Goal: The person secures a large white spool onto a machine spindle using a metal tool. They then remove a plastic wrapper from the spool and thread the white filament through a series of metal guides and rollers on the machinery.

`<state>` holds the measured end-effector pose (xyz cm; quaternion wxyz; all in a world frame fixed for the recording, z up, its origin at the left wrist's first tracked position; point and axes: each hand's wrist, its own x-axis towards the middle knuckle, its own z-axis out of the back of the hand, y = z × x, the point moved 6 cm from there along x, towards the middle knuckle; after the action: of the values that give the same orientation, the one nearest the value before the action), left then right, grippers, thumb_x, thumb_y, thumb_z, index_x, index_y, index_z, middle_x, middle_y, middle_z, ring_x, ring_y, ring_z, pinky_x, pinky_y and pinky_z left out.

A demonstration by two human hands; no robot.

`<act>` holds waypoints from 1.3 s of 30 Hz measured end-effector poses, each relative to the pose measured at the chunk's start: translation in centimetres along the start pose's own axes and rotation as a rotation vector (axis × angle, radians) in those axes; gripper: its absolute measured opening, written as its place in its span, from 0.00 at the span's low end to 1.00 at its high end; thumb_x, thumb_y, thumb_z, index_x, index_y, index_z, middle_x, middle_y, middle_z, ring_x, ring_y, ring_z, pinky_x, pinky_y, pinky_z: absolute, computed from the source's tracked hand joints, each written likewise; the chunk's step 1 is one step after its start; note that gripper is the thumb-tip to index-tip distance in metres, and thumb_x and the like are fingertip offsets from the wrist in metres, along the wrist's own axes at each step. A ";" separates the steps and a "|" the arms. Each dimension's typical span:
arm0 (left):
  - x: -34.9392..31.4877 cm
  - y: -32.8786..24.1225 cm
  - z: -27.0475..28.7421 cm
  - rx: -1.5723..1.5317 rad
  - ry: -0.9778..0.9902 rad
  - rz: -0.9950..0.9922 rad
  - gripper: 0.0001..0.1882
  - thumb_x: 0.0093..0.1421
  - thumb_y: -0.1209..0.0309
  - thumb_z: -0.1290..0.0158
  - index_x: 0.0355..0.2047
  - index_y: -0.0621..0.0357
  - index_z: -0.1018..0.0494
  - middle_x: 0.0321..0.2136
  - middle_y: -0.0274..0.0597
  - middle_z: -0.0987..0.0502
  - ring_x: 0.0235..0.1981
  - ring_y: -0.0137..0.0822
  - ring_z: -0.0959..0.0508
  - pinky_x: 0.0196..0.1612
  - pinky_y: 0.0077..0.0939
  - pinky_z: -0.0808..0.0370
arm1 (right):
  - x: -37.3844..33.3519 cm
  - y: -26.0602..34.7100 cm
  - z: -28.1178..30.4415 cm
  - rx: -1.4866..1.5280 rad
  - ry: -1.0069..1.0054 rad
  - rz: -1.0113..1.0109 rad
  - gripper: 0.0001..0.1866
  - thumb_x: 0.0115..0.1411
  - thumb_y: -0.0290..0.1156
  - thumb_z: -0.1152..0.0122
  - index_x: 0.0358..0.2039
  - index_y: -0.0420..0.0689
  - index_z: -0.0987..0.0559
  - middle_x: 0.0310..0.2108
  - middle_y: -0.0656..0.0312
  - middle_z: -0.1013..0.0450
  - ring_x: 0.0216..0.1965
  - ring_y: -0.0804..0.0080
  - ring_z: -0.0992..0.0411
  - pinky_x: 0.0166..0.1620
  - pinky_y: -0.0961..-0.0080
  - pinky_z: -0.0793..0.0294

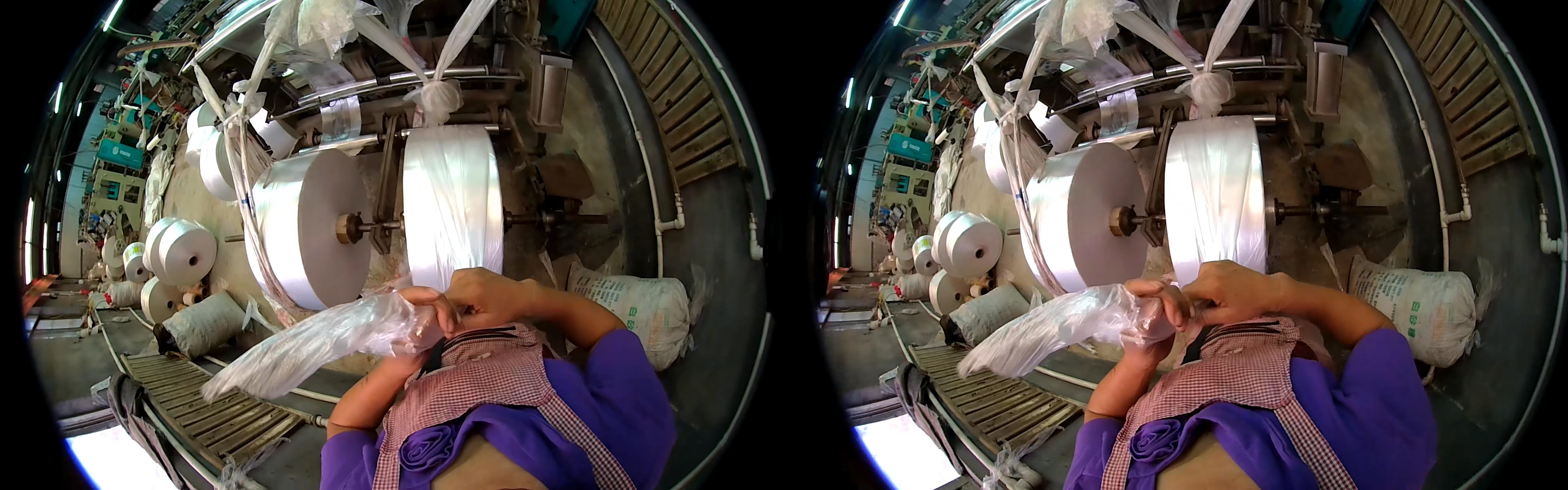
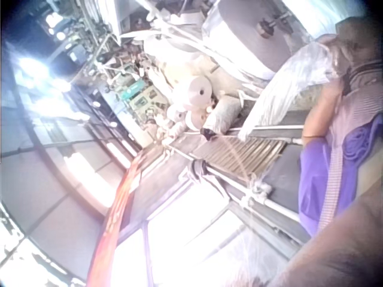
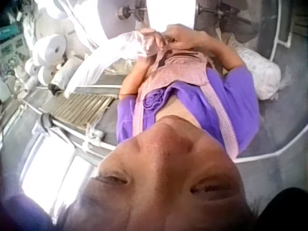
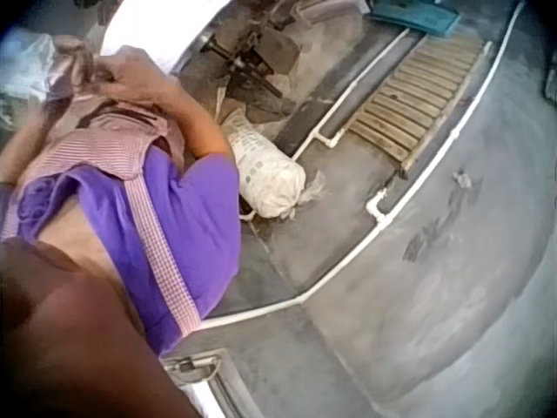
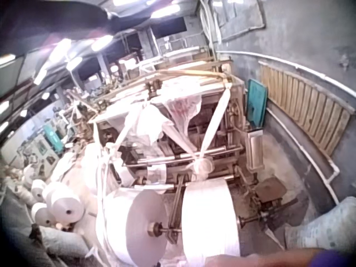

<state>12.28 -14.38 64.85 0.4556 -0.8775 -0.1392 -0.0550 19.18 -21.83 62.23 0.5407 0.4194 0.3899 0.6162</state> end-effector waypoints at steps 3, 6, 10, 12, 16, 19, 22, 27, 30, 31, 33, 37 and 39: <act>1.4 -0.9 0.0 0.019 0.126 -0.148 0.23 0.57 0.65 0.49 0.51 0.58 0.41 0.27 0.47 0.29 0.29 0.39 0.28 0.40 0.37 0.31 | -1.1 -1.0 1.2 -0.097 -0.365 0.083 0.13 0.57 0.35 0.47 0.37 0.39 0.27 0.29 0.59 0.30 0.33 0.69 0.31 0.39 0.73 0.32; 3.5 -1.8 0.4 0.187 0.035 -0.247 0.29 0.56 0.63 0.49 0.55 0.59 0.45 0.36 0.52 0.29 0.41 0.43 0.28 0.48 0.43 0.33 | -3.1 -5.5 2.6 0.701 -0.805 -0.048 0.10 0.60 0.31 0.52 0.35 0.39 0.27 0.32 0.62 0.29 0.35 0.74 0.32 0.40 0.78 0.33; 7.3 -1.1 7.4 0.452 -0.225 -0.136 0.31 0.56 0.59 0.49 0.55 0.62 0.45 0.41 0.51 0.31 0.45 0.42 0.30 0.50 0.37 0.33 | -4.9 -10.8 4.6 0.865 -1.383 0.077 0.10 0.61 0.30 0.54 0.37 0.38 0.28 0.32 0.64 0.30 0.37 0.78 0.33 0.43 0.79 0.34; 9.9 0.5 12.8 0.493 -0.301 -0.096 0.26 0.59 0.64 0.53 0.54 0.64 0.43 0.41 0.48 0.30 0.43 0.39 0.29 0.48 0.30 0.32 | -5.1 -12.7 4.9 0.318 -1.372 -0.105 0.08 0.58 0.29 0.53 0.34 0.38 0.29 0.38 0.59 0.31 0.43 0.70 0.34 0.49 0.74 0.37; 16.5 4.0 23.0 0.580 -0.346 0.151 0.24 0.60 0.65 0.53 0.54 0.64 0.40 0.45 0.45 0.30 0.48 0.36 0.30 0.50 0.28 0.34 | -2.4 -12.5 4.4 -0.700 -1.053 -0.434 0.04 0.49 0.26 0.50 0.24 0.40 0.32 0.49 0.53 0.37 0.54 0.55 0.41 0.58 0.60 0.47; 22.0 9.0 27.8 0.538 -0.280 0.242 0.23 0.60 0.66 0.53 0.54 0.63 0.39 0.47 0.44 0.30 0.50 0.34 0.31 0.51 0.27 0.35 | -2.0 -13.9 4.3 -0.860 -0.982 -0.518 0.05 0.45 0.26 0.49 0.23 0.41 0.32 0.51 0.54 0.37 0.57 0.56 0.44 0.59 0.54 0.52; 27.1 15.3 33.2 0.574 -0.185 0.294 0.24 0.59 0.64 0.50 0.53 0.64 0.38 0.47 0.43 0.30 0.50 0.32 0.32 0.50 0.25 0.36 | -1.4 -14.3 4.9 -0.886 -0.989 -0.569 0.05 0.44 0.26 0.50 0.23 0.41 0.33 0.50 0.55 0.36 0.57 0.56 0.42 0.59 0.53 0.51; 33.9 24.6 38.2 0.754 -0.119 0.468 0.32 0.54 0.63 0.45 0.53 0.71 0.41 0.50 0.54 0.33 0.53 0.41 0.34 0.54 0.27 0.38 | -0.9 -14.4 5.9 -0.896 -1.001 -0.623 0.07 0.53 0.29 0.53 0.21 0.40 0.35 0.47 0.52 0.32 0.53 0.53 0.37 0.57 0.53 0.46; 37.2 29.2 39.8 0.892 -0.116 0.455 0.43 0.48 0.60 0.40 0.56 0.72 0.47 0.52 0.59 0.37 0.55 0.46 0.37 0.56 0.31 0.41 | -0.8 -14.7 6.2 -0.878 -0.984 -0.663 0.12 0.58 0.33 0.56 0.21 0.39 0.35 0.46 0.51 0.31 0.51 0.52 0.35 0.55 0.52 0.44; 38.2 30.3 39.3 0.889 -0.110 0.431 0.46 0.46 0.59 0.38 0.57 0.72 0.49 0.53 0.61 0.38 0.56 0.47 0.38 0.57 0.31 0.41 | -0.9 -14.9 6.2 -0.872 -0.980 -0.675 0.11 0.58 0.32 0.56 0.22 0.39 0.36 0.46 0.51 0.31 0.51 0.52 0.35 0.55 0.52 0.44; 40.6 31.3 37.9 1.004 -0.062 0.306 0.53 0.42 0.62 0.36 0.58 0.74 0.56 0.54 0.63 0.41 0.55 0.48 0.37 0.55 0.31 0.40 | -1.0 -15.0 6.4 -0.855 -0.966 -0.688 0.10 0.57 0.31 0.56 0.22 0.40 0.36 0.45 0.51 0.30 0.50 0.52 0.33 0.55 0.54 0.43; 43.6 35.3 36.9 0.662 -0.028 0.385 0.42 0.42 0.66 0.38 0.55 0.67 0.45 0.49 0.56 0.33 0.48 0.43 0.31 0.49 0.30 0.34 | -1.1 -14.9 7.1 -0.836 -1.006 -0.745 0.06 0.54 0.25 0.50 0.21 0.42 0.35 0.45 0.54 0.29 0.51 0.58 0.33 0.56 0.60 0.43; 42.7 38.2 37.3 0.842 0.152 0.399 0.35 0.43 0.67 0.39 0.51 0.64 0.39 0.45 0.52 0.29 0.46 0.43 0.29 0.47 0.31 0.33 | -1.4 -15.2 7.0 -0.805 -0.995 -0.772 0.05 0.54 0.26 0.50 0.22 0.43 0.34 0.45 0.54 0.29 0.50 0.58 0.33 0.56 0.60 0.43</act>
<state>63.22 3.45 22.82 0.7825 -0.6195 0.0555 0.0307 30.99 -21.33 50.28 0.9429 0.2515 -0.0372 0.2152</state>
